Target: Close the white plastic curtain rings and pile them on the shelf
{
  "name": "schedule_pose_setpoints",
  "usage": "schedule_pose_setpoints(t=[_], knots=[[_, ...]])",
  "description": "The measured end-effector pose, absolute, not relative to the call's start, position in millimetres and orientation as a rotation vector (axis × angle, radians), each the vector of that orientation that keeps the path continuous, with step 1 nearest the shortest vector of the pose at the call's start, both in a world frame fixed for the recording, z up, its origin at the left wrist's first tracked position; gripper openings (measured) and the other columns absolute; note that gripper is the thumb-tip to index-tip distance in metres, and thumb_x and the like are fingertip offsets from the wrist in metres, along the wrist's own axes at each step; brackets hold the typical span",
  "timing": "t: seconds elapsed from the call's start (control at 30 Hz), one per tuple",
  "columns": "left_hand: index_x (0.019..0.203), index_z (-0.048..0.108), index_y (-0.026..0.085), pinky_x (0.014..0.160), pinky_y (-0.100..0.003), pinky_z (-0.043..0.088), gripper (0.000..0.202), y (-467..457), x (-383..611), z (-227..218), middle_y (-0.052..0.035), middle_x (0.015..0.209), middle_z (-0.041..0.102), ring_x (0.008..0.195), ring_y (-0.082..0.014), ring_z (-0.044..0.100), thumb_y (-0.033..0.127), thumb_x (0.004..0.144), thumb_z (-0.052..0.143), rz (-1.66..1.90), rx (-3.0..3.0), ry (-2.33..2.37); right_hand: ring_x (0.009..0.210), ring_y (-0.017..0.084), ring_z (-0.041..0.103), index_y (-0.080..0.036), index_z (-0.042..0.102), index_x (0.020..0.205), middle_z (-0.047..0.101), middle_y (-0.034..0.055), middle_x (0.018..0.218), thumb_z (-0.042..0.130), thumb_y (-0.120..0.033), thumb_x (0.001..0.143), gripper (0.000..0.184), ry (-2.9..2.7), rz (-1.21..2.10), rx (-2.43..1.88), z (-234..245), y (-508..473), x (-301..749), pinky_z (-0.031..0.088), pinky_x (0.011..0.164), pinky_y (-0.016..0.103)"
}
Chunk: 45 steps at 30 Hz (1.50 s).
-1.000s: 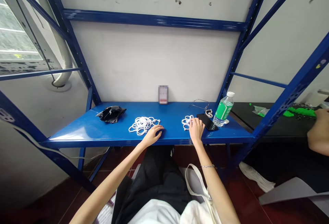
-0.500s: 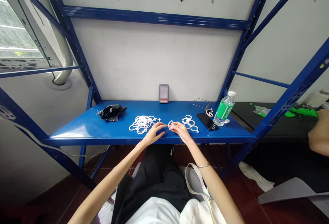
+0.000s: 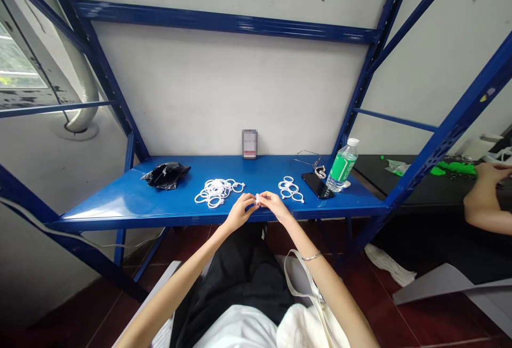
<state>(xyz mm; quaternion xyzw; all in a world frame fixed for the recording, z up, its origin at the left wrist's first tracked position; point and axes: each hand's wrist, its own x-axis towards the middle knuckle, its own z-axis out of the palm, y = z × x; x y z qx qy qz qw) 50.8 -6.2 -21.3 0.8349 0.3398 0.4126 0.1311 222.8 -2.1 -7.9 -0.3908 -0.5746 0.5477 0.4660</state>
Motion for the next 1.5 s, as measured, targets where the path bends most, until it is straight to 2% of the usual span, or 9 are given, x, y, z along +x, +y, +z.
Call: schedule_pose_setpoints(t=[0.1, 0.17, 0.2, 0.33, 0.57, 0.77, 1.0, 1.27, 1.5], knots=[[0.081, 0.063, 0.017, 0.076, -0.030, 0.045, 0.028, 0, 44, -15, -0.0051, 0.082, 0.064, 0.079, -0.0176, 0.055, 0.038, 0.091, 0.049, 1.033, 2.329, 0.914, 0.074, 0.012, 0.060, -0.020, 0.060, 0.096, 0.062, 0.0029, 0.097, 0.070, -0.045, 0.072, 0.036, -1.468, 1.205, -0.957, -10, -3, 220, 0.048, 0.070, 0.028], [0.081, 0.064, 0.016, 0.073, -0.028, 0.045, 0.032, 2, 36, -11, -0.0052, 0.080, 0.066, 0.076, -0.0173, 0.056, 0.042, 0.091, 0.048, 0.958, 2.236, 0.872, 0.075, 0.012, 0.060, -0.023, 0.058, 0.107, 0.060, 0.0045, 0.111, 0.068, -0.043, 0.076, 0.039, -1.553, 1.164, -0.933, -9, -5, 219, 0.048, 0.069, 0.028], [0.083, 0.064, 0.016, 0.073, -0.028, 0.045, 0.035, 2, 32, -8, -0.0054, 0.081, 0.067, 0.076, -0.0171, 0.057, 0.044, 0.091, 0.047, 0.938, 2.190, 0.855, 0.075, 0.012, 0.061, -0.023, 0.058, 0.109, 0.061, 0.0050, 0.111, 0.065, -0.043, 0.078, 0.038, -1.614, 1.162, -0.927, -9, -6, 219, 0.048, 0.070, 0.029], [0.083, 0.064, 0.014, 0.069, -0.026, 0.043, 0.044, -1, 23, -4, -0.0050, 0.079, 0.067, 0.071, -0.0157, 0.057, 0.052, 0.089, 0.045, 0.919, 2.066, 0.836, 0.071, 0.014, 0.058, -0.019, 0.062, 0.095, 0.065, 0.0036, 0.087, 0.059, -0.046, 0.082, 0.030, -1.770, 1.160, -0.945, -7, -9, 219, 0.047, 0.071, 0.031], [0.078, 0.061, 0.014, 0.064, -0.024, 0.040, 0.045, -6, 25, 0, -0.0019, 0.069, 0.060, 0.066, -0.0136, 0.052, 0.056, 0.087, 0.046, 0.873, 1.972, 0.785, 0.061, 0.012, 0.049, -0.019, 0.055, 0.085, 0.052, -0.0035, 0.065, 0.057, -0.052, 0.084, 0.032, -1.801, 1.178, -0.926, -5, -12, 216, 0.040, 0.061, 0.026], [0.077, 0.056, 0.014, 0.060, -0.023, 0.036, 0.045, -5, 26, -5, 0.0009, 0.068, 0.052, 0.063, -0.0112, 0.044, 0.058, 0.085, 0.048, 0.840, 1.920, 0.745, 0.064, 0.010, 0.045, -0.019, 0.054, 0.081, 0.048, -0.0031, 0.072, 0.056, -0.055, 0.084, 0.036, -1.787, 1.278, -0.854, 0, -17, 211, 0.039, 0.066, 0.026], [0.071, 0.048, 0.016, 0.060, -0.024, 0.033, 0.050, -13, 34, -1, 0.0031, 0.064, 0.042, 0.062, -0.0105, 0.038, 0.065, 0.081, 0.049, 0.815, 1.797, 0.657, 0.053, 0.009, 0.027, -0.020, 0.047, 0.068, 0.031, -0.0063, 0.058, 0.055, -0.063, 0.080, 0.046, -1.734, 1.396, -0.839, 6, -20, 210, 0.024, 0.052, 0.025], [0.070, 0.056, 0.013, 0.052, -0.025, 0.019, 0.055, -21, 43, 2, 0.0058, 0.054, 0.028, 0.054, -0.0081, 0.021, 0.067, 0.080, 0.048, 0.873, 1.581, 0.630, 0.052, 0.010, 0.018, -0.021, 0.042, 0.063, 0.027, -0.0056, 0.059, 0.054, -0.064, 0.079, 0.048, -1.678, 1.450, -0.814, 5, -18, 207, 0.013, 0.051, 0.027], [0.054, 0.034, 0.018, 0.052, -0.027, 0.015, 0.057, -23, 53, 2, 0.0060, 0.055, 0.020, 0.054, -0.0081, 0.018, 0.067, 0.080, 0.048, 0.936, 1.397, 0.642, 0.051, 0.009, 0.015, -0.021, 0.037, 0.058, 0.023, -0.0064, 0.055, 0.055, -0.062, 0.080, 0.049, -1.657, 1.440, -0.779, 2, -17, 209, 0.012, 0.051, 0.028]])
